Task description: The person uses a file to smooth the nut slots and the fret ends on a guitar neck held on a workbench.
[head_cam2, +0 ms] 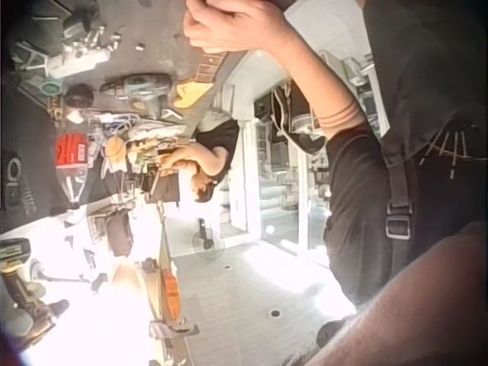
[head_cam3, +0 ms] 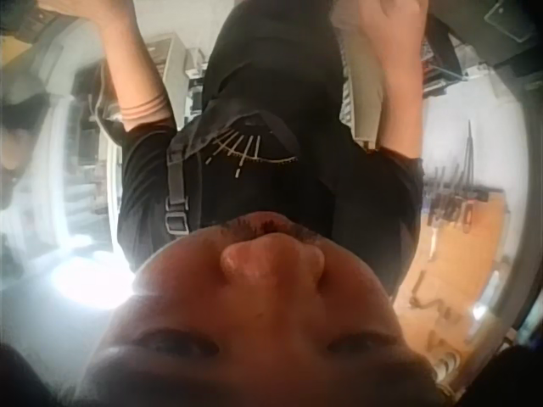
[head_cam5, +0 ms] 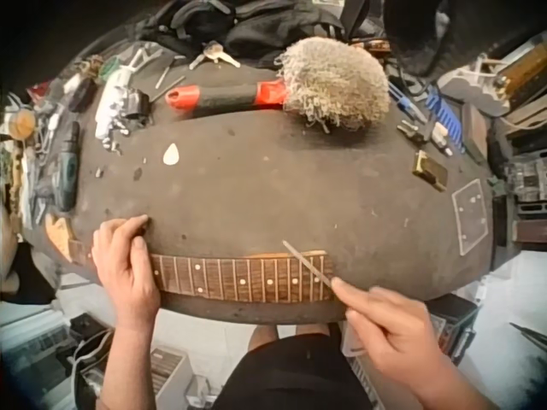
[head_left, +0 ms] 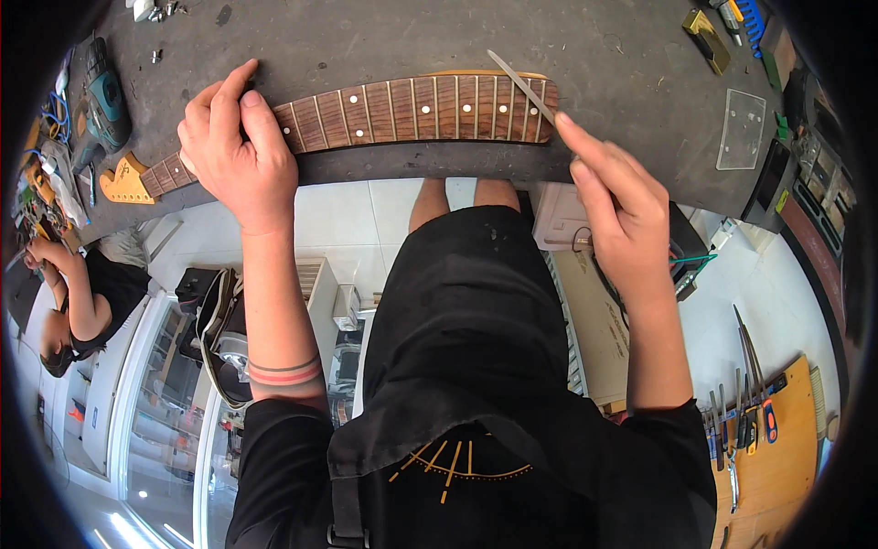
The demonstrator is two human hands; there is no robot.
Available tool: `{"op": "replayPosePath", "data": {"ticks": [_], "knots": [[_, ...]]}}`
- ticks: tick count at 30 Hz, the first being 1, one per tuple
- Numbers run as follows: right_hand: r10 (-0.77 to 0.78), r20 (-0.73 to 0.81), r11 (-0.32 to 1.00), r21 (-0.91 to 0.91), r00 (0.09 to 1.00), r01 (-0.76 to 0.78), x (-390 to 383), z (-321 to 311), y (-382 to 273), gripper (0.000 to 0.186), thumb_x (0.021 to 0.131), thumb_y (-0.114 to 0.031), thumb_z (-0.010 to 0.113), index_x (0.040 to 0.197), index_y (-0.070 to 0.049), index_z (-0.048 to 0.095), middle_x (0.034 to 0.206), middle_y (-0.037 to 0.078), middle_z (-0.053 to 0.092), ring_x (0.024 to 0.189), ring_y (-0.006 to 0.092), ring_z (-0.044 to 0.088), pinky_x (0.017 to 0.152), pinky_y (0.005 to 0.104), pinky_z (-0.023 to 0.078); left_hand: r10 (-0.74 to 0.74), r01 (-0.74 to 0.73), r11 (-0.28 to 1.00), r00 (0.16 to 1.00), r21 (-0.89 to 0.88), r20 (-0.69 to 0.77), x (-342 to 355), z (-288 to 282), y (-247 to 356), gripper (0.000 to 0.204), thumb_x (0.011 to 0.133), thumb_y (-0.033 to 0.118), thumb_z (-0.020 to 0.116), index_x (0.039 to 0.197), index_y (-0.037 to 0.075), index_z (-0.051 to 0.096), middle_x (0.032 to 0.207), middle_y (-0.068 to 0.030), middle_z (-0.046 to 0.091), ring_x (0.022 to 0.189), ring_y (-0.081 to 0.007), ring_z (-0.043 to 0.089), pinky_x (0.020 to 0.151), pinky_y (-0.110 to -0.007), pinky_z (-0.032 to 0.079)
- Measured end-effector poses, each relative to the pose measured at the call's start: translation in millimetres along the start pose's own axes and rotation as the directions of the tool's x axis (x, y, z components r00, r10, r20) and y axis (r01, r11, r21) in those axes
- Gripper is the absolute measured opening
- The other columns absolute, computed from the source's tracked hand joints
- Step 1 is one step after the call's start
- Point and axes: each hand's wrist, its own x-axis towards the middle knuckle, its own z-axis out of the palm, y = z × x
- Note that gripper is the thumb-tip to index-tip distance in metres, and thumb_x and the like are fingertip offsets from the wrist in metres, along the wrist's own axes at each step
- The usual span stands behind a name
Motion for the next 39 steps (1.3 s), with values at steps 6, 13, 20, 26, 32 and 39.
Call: {"op": "replayPosePath", "data": {"ticks": [6, 13, 20, 26, 32, 39], "knots": [[-0.243, 0.102, 0.886, -0.382, 0.965, 0.264, 14.0, 3.1, -16.2, 0.048, 0.105, 0.000, 0.075, 0.151, -0.012, 0.077, 0.086, 0.010, 0.063, 0.069, 0.0169, 0.063, 0.064, 0.0330, 0.051, -0.014, 0.014, 1.000, 1.000, 0.010, 0.019, -1.1, -1.5, -1.2, 0.029, 0.104, 0.018, 0.065, 0.124, 0.019, 0.086, 0.121, -0.0035, 0.076, 0.109, -0.0283, 0.066, 0.101, -0.043, 0.047], [0.072, -0.033, 0.994, 0.087, 0.997, -0.069, -24.1, 5.8, -2.3, 0.039, 0.112, -0.002, 0.069, 0.151, -0.005, 0.076, 0.099, 0.006, 0.075, 0.076, 0.0104, 0.061, 0.070, 0.0288, 0.052, -0.006, 0.005, 0.999, 1.000, 0.049, 0.008, -0.1, -3.4, 5.4, 0.029, 0.108, 0.016, 0.063, 0.125, 0.014, 0.086, 0.118, -0.0065, 0.078, 0.108, -0.0270, 0.067, 0.102, -0.041, 0.050], [0.083, 0.004, 0.996, 0.026, 0.997, -0.083, -10.0, -1.8, -2.3, 0.043, 0.110, -0.001, 0.071, 0.152, -0.007, 0.076, 0.095, 0.006, 0.072, 0.076, 0.0107, 0.060, 0.070, 0.0284, 0.051, -0.015, 0.014, 0.999, 1.000, 0.050, 0.017, -0.1, -3.7, 6.7, 0.029, 0.108, 0.016, 0.063, 0.124, 0.015, 0.087, 0.118, -0.0064, 0.078, 0.109, -0.0267, 0.067, 0.102, -0.041, 0.050], [-0.229, 0.141, 0.857, -0.440, 0.963, 0.269, 17.1, -5.1, -15.3, 0.044, 0.109, 0.004, 0.069, 0.152, -0.005, 0.076, 0.090, 0.000, 0.066, 0.077, 0.0076, 0.056, 0.069, 0.0249, 0.047, -0.015, 0.015, 0.999, 1.000, 0.040, 0.007, -0.1, -3.6, 6.3, 0.028, 0.108, 0.016, 0.063, 0.123, 0.014, 0.087, 0.118, -0.0066, 0.078, 0.109, -0.0273, 0.067, 0.103, -0.042, 0.049], [0.040, 0.014, 0.997, 0.062, 0.999, -0.041, -12.6, 6.0, -9.7, 0.040, 0.113, 0.000, 0.066, 0.152, -0.002, 0.075, 0.093, 0.000, 0.066, 0.078, 0.0074, 0.055, 0.068, 0.0261, 0.045, -0.017, 0.016, 0.999, 1.000, 0.051, 0.016, -0.4, -4.4, 6.8, 0.028, 0.108, 0.016, 0.063, 0.123, 0.014, 0.087, 0.118, -0.0072, 0.078, 0.110, -0.0277, 0.067, 0.102, -0.042, 0.049], [-0.145, 0.080, 0.964, -0.212, 0.986, 0.159, 13.4, 2.1, -8.8, 0.048, 0.107, 0.004, 0.070, 0.154, -0.007, 0.075, 0.086, 0.004, 0.060, 0.075, 0.0093, 0.053, 0.067, 0.0272, 0.045, -0.012, 0.011, 0.999, 1.000, 0.046, 0.014, 0.9, -3.6, 8.9, 0.029, 0.108, 0.016, 0.063, 0.123, 0.014, 0.087, 0.117, -0.0072, 0.078, 0.109, -0.0277, 0.067, 0.103, -0.042, 0.049]]}}
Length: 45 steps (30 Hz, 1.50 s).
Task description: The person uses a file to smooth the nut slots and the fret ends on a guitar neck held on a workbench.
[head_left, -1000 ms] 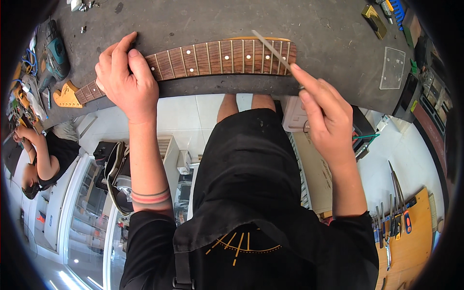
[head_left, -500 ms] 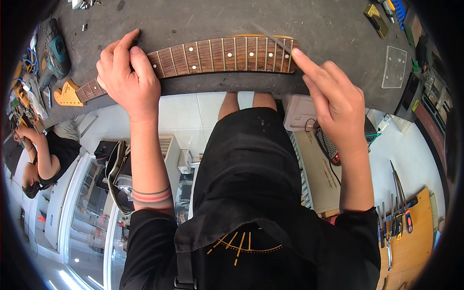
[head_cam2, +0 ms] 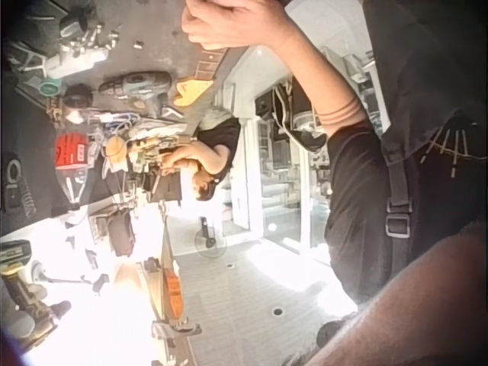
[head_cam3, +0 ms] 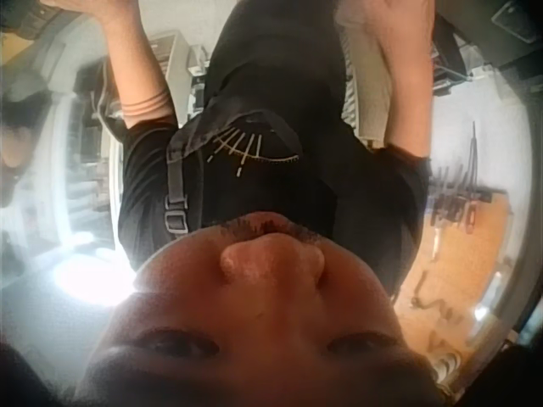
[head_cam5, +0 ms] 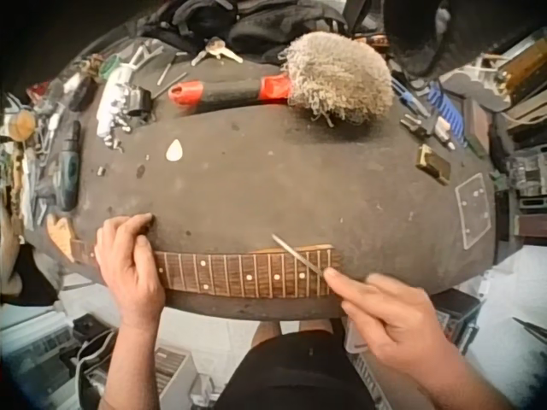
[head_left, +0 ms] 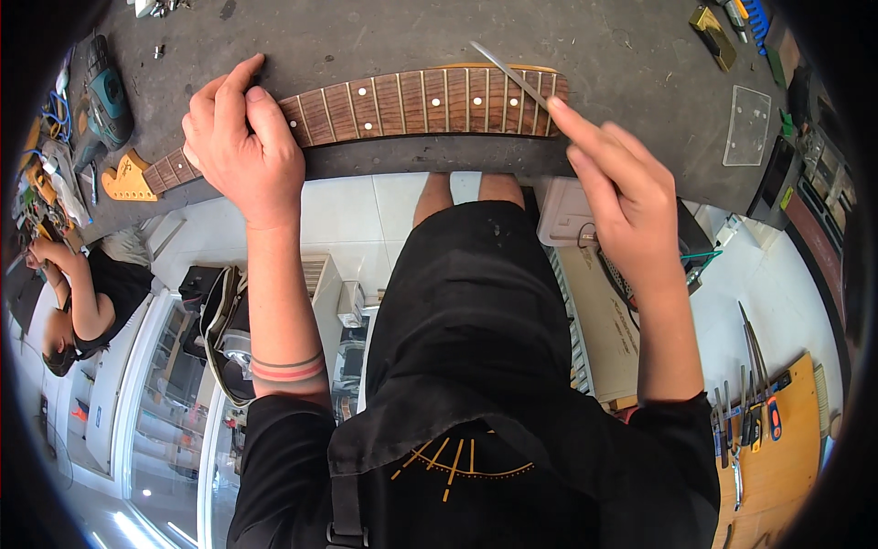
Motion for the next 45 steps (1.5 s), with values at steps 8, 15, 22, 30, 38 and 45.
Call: {"op": "replayPosePath", "data": {"ticks": [8, 15, 22, 30, 38, 45], "knots": [[-0.003, -0.024, 0.998, 0.066, 1.000, 0.005, -2.8, 10.3, -7.9, 0.046, 0.107, 0.002, 0.071, 0.151, -0.010, 0.077, 0.085, 0.006, 0.062, 0.074, 0.0117, 0.056, 0.068, 0.0290, 0.048, -0.009, 0.009, 1.000, 1.000, -0.001, 0.007, -0.9, -1.3, -2.0, 0.029, 0.107, 0.016, 0.063, 0.123, 0.014, 0.087, 0.118, -0.0071, 0.078, 0.109, -0.0281, 0.068, 0.103, -0.042, 0.049], [0.407, 0.152, 0.758, 0.494, 0.901, -0.426, -17.5, 2.8, -9.4, 0.043, 0.108, -0.001, 0.071, 0.150, -0.011, 0.079, 0.089, 0.008, 0.067, 0.075, 0.0114, 0.059, 0.072, 0.0279, 0.050, -0.001, 0.001, 1.000, 1.000, 0.009, -0.008, -2.1, -0.3, -2.8, 0.029, 0.107, 0.017, 0.063, 0.123, 0.014, 0.087, 0.118, -0.0070, 0.078, 0.109, -0.0281, 0.068, 0.102, -0.043, 0.050], [-0.177, 0.089, 0.944, -0.267, 0.980, 0.195, 20.6, 4.1, -12.1, 0.044, 0.109, 0.002, 0.069, 0.152, -0.005, 0.075, 0.090, 0.004, 0.065, 0.076, 0.0091, 0.056, 0.068, 0.0265, 0.048, 0.012, -0.012, 0.999, 1.000, -0.032, -0.015, -2.2, 4.0, -11.3, 0.030, 0.102, 0.019, 0.066, 0.123, 0.021, 0.087, 0.119, -0.0015, 0.076, 0.108, -0.0275, 0.067, 0.100, -0.044, 0.046], [0.164, -0.008, 0.927, 0.345, 0.986, -0.151, -14.3, 23.9, -4.3, 0.042, 0.109, -0.004, 0.072, 0.149, -0.014, 0.080, 0.087, 0.009, 0.067, 0.074, 0.0145, 0.061, 0.070, 0.0320, 0.053, 0.009, -0.009, 0.999, 1.000, -0.032, -0.019, -2.9, 3.5, -11.9, 0.029, 0.102, 0.019, 0.067, 0.123, 0.021, 0.087, 0.118, -0.0016, 0.076, 0.107, -0.0272, 0.067, 0.099, -0.043, 0.046], [-0.064, 0.036, 0.991, -0.117, 0.997, 0.068, 21.3, 12.8, -20.5, 0.047, 0.107, 0.000, 0.072, 0.151, -0.013, 0.077, 0.087, 0.007, 0.065, 0.075, 0.0134, 0.060, 0.070, 0.0307, 0.051, 0.028, -0.030, 0.999, 0.999, -0.032, -0.044, -2.3, 6.3, -11.7, 0.029, 0.101, 0.019, 0.068, 0.123, 0.022, 0.087, 0.117, -0.0014, 0.076, 0.106, -0.0268, 0.067, 0.098, -0.043, 0.046], [0.003, -0.072, 0.977, 0.213, 0.997, 0.013, 5.2, 32.9, -14.9, 0.043, 0.108, -0.003, 0.072, 0.149, -0.015, 0.079, 0.094, 0.011, 0.072, 0.073, 0.0161, 0.061, 0.072, 0.0308, 0.053, 0.014, -0.016, 0.999, 0.999, -0.041, -0.036, -3.0, 5.8, -12.5, 0.029, 0.101, 0.018, 0.069, 0.123, 0.022, 0.087, 0.116, -0.0013, 0.076, 0.106, -0.0268, 0.067, 0.097, -0.044, 0.046]]}}
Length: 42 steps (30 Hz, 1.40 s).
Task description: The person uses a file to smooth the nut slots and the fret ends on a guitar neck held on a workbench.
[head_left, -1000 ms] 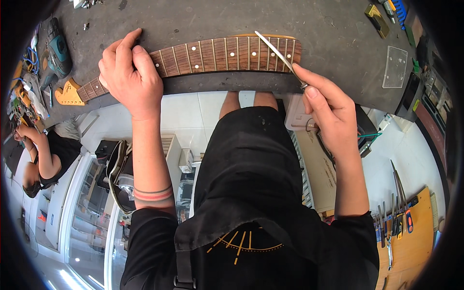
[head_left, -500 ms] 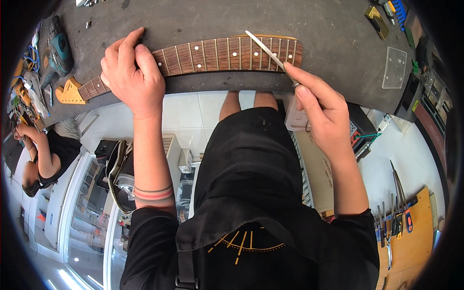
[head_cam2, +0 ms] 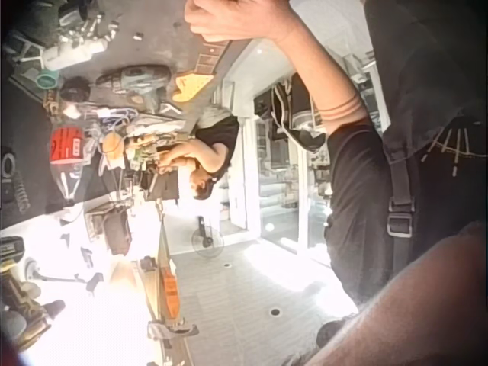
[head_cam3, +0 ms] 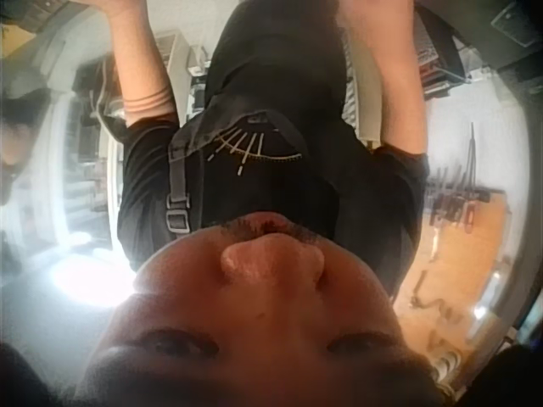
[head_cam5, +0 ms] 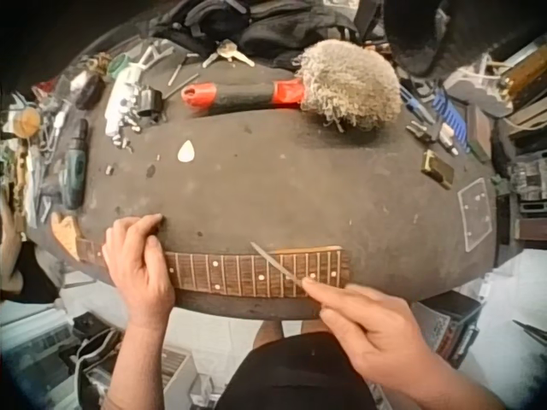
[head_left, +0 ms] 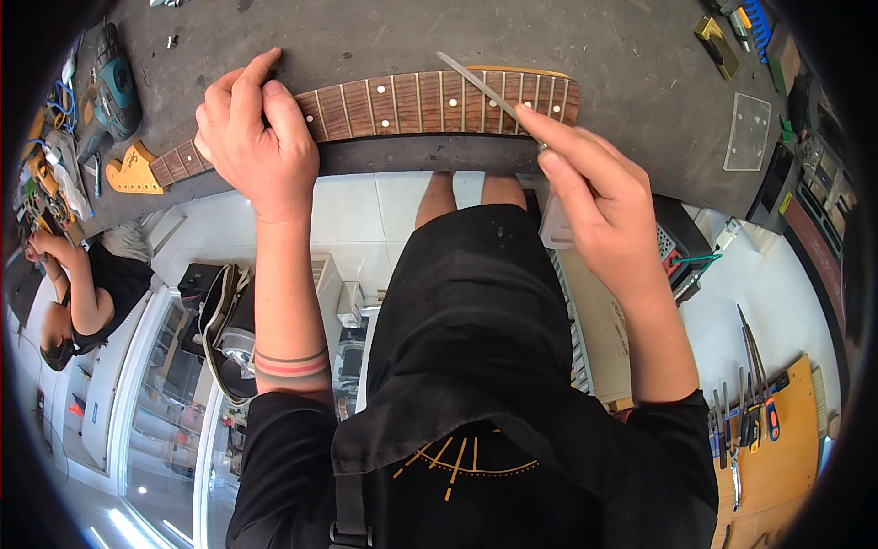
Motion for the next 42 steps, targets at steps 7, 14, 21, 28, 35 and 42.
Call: {"op": "replayPosePath", "data": {"ticks": [7, 14, 21, 28, 35, 42], "knots": [[0.353, 0.096, 0.880, 0.303, 0.931, -0.366, -14.8, -2.1, -5.0, 0.044, 0.109, -0.004, 0.071, 0.151, -0.016, 0.079, 0.092, 0.010, 0.071, 0.070, 0.0169, 0.057, 0.070, 0.0304, 0.052, 0.008, -0.008, 1.000, 1.000, -0.004, -0.010, -0.6, 0.5, 1.0, 0.028, 0.101, 0.018, 0.069, 0.122, 0.022, 0.087, 0.115, -0.0011, 0.076, 0.104, -0.0268, 0.067, 0.097, -0.044, 0.045], [-0.131, 0.151, 0.892, -0.413, 0.980, 0.183, 18.0, 8.2, -23.3, 0.046, 0.107, -0.001, 0.072, 0.150, -0.013, 0.078, 0.088, 0.007, 0.065, 0.074, 0.0141, 0.060, 0.069, 0.0302, 0.052, -0.002, 0.002, 1.000, 1.000, 0.025, 0.010, 1.1, -4.0, 6.6, 0.028, 0.106, 0.016, 0.064, 0.123, 0.016, 0.086, 0.117, -0.0048, 0.077, 0.107, -0.0266, 0.067, 0.100, -0.041, 0.048], [0.336, 0.118, 0.905, 0.235, 0.934, -0.355, -9.7, 7.4, -11.9, 0.043, 0.110, -0.003, 0.070, 0.150, -0.013, 0.079, 0.103, 0.011, 0.080, 0.079, 0.0137, 0.066, 0.079, 0.0299, 0.055, -0.004, 0.004, 0.999, 1.000, 0.033, -0.002, -1.5, -3.6, 4.9, 0.028, 0.105, 0.016, 0.065, 0.123, 0.018, 0.087, 0.116, -0.0041, 0.077, 0.107, -0.0267, 0.068, 0.100, -0.041, 0.048], [0.003, 0.032, 1.000, -0.030, 0.999, -0.002, 6.9, 11.8, -6.6, 0.043, 0.112, -0.003, 0.069, 0.154, -0.006, 0.074, 0.091, 0.003, 0.070, 0.083, 0.0089, 0.060, 0.078, 0.0310, 0.054, 0.033, -0.034, 0.999, 0.997, -0.019, -0.065, -0.1, 5.4, 0.9, 0.027, 0.100, 0.017, 0.070, 0.120, 0.023, 0.087, 0.109, 0.0028, 0.077, 0.101, -0.0213, 0.066, 0.097, -0.042, 0.042], [-0.054, 0.103, 0.982, -0.175, 0.993, 0.072, 10.9, 10.3, -18.2, 0.044, 0.110, 0.000, 0.068, 0.152, -0.008, 0.076, 0.090, 0.004, 0.071, 0.079, 0.0085, 0.059, 0.072, 0.0297, 0.053, 0.006, -0.006, 1.000, 1.000, -0.011, 0.023, 2.0, -1.7, 8.2, 0.020, 0.101, 0.013, 0.068, 0.112, 0.019, 0.085, 0.092, 0.0041, 0.075, 0.086, -0.0180, 0.066, 0.095, -0.040, 0.041], [0.307, 0.101, 0.927, 0.193, 0.946, -0.321, -15.2, -22.0, -11.7, 0.040, 0.118, -0.009, 0.060, 0.156, -0.005, 0.073, 0.088, -0.002, 0.063, 0.078, 0.0064, 0.054, 0.069, 0.0244, 0.044, -0.004, 0.007, 0.999, 0.997, -0.041, 0.077, 3.4, 1.3, 57.7, 0.017, 0.108, 0.013, 0.067, 0.117, 0.012, 0.082, 0.096, -0.0012, 0.075, 0.090, -0.0221, 0.068, 0.099, -0.039, 0.044]]}}
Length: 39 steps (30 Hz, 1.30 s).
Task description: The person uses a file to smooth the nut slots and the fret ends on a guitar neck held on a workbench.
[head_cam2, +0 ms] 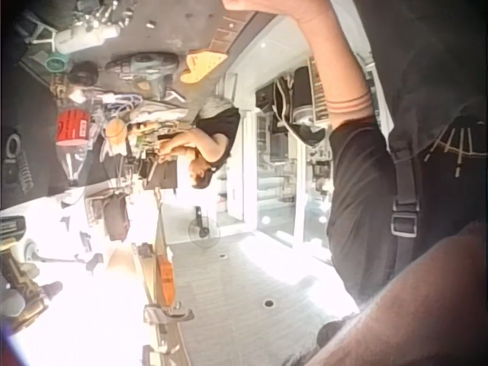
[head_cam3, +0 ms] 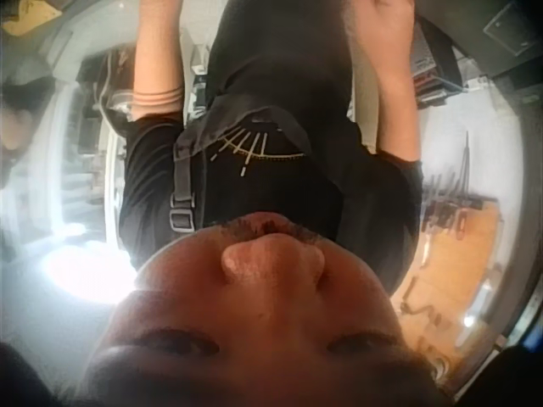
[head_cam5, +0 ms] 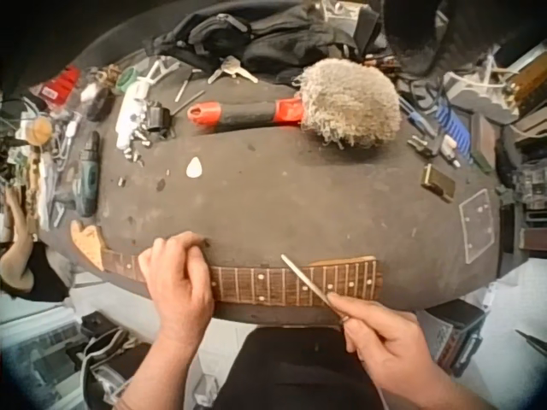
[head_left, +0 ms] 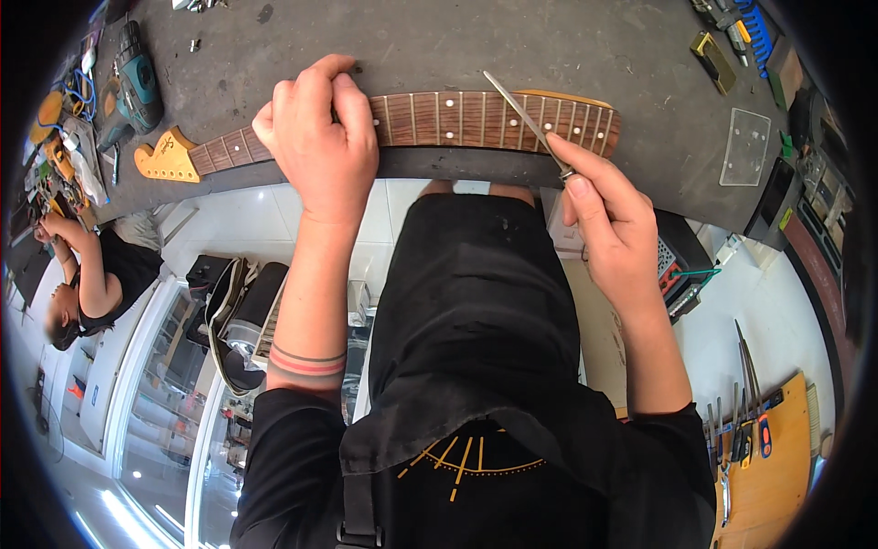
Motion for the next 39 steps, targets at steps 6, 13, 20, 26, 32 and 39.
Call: {"op": "replayPosePath", "data": {"ticks": [6, 13, 20, 26, 32, 39], "knots": [[0.090, -0.005, 0.995, 0.052, 0.996, -0.089, -3.3, -6.7, 4.5, 0.036, 0.118, -0.012, 0.062, 0.152, -0.004, 0.073, 0.088, -0.002, 0.062, 0.078, 0.0061, 0.054, 0.071, 0.0247, 0.044, -0.003, 0.023, 0.988, 0.992, -0.152, 0.129, 23.2, -15.3, -20.6, 0.021, 0.104, 0.017, 0.075, 0.124, 0.013, 0.079, 0.097, -0.0025, 0.071, 0.099, -0.0265, 0.066, 0.097, -0.044, 0.047], [0.016, -0.071, 0.999, -0.029, 0.997, -0.018, -7.5, 2.7, 6.9, 0.030, 0.116, -0.010, 0.066, 0.144, -0.005, 0.077, 0.085, -0.001, 0.066, 0.074, 0.0059, 0.059, 0.068, 0.0254, 0.048, 0.034, -0.026, 0.996, 0.995, -0.084, 0.092, 35.9, -28.1, -83.8, 0.023, 0.108, 0.017, 0.076, 0.127, 0.007, 0.081, 0.104, -0.0064, 0.073, 0.101, -0.0240, 0.066, 0.092, -0.036, 0.054], [0.016, -0.111, 0.996, -0.088, 0.994, -0.025, -10.6, 2.0, 3.8, 0.030, 0.115, -0.008, 0.067, 0.143, -0.004, 0.079, 0.088, -0.001, 0.069, 0.075, 0.0060, 0.059, 0.067, 0.0251, 0.048, 0.012, -0.005, 0.996, 0.997, -0.090, 0.076, 35.6, -22.8, -83.6, 0.024, 0.104, 0.017, 0.076, 0.126, 0.009, 0.081, 0.101, -0.0044, 0.072, 0.098, -0.0239, 0.065, 0.093, -0.038, 0.053], [-0.218, -0.091, 0.941, -0.282, 0.972, 0.185, 8.5, 2.8, 13.3, 0.036, 0.108, -0.003, 0.074, 0.143, -0.009, 0.081, 0.092, 0.004, 0.073, 0.072, 0.0114, 0.062, 0.067, 0.0285, 0.050, 0.007, 0.000, 0.995, 0.997, -0.104, 0.071, 36.6, -20.7, -83.8, 0.026, 0.102, 0.017, 0.076, 0.127, 0.012, 0.081, 0.099, -0.0034, 0.071, 0.098, -0.0258, 0.065, 0.097, -0.040, 0.053], [-0.375, 0.043, 0.727, -0.606, 0.926, 0.322, 21.9, 10.5, -5.4, 0.042, 0.103, -0.001, 0.078, 0.143, -0.013, 0.082, 0.094, 0.008, 0.072, 0.072, 0.0175, 0.066, 0.071, 0.0328, 0.056, -0.009, 0.019, 0.993, 0.996, -0.114, 0.087, 35.3, -20.9, -82.2, 0.027, 0.103, 0.017, 0.075, 0.128, 0.014, 0.082, 0.095, -0.0021, 0.069, 0.095, -0.0249, 0.064, 0.095, -0.040, 0.052], [-0.001, -0.142, 0.999, 0.041, 0.990, 0.007, -12.0, 12.5, 15.2, 0.035, 0.110, -0.002, 0.073, 0.145, -0.005, 0.079, 0.103, 0.004, 0.079, 0.083, 0.0077, 0.065, 0.075, 0.0273, 0.054, -0.020, 0.028, 0.994, 0.996, -0.101, 0.084, 35.1, -21.4, -82.5, 0.027, 0.104, 0.018, 0.074, 0.129, 0.014, 0.083, 0.094, -0.0018, 0.069, 0.094, -0.0245, 0.064, 0.094, -0.040, 0.052]]}}
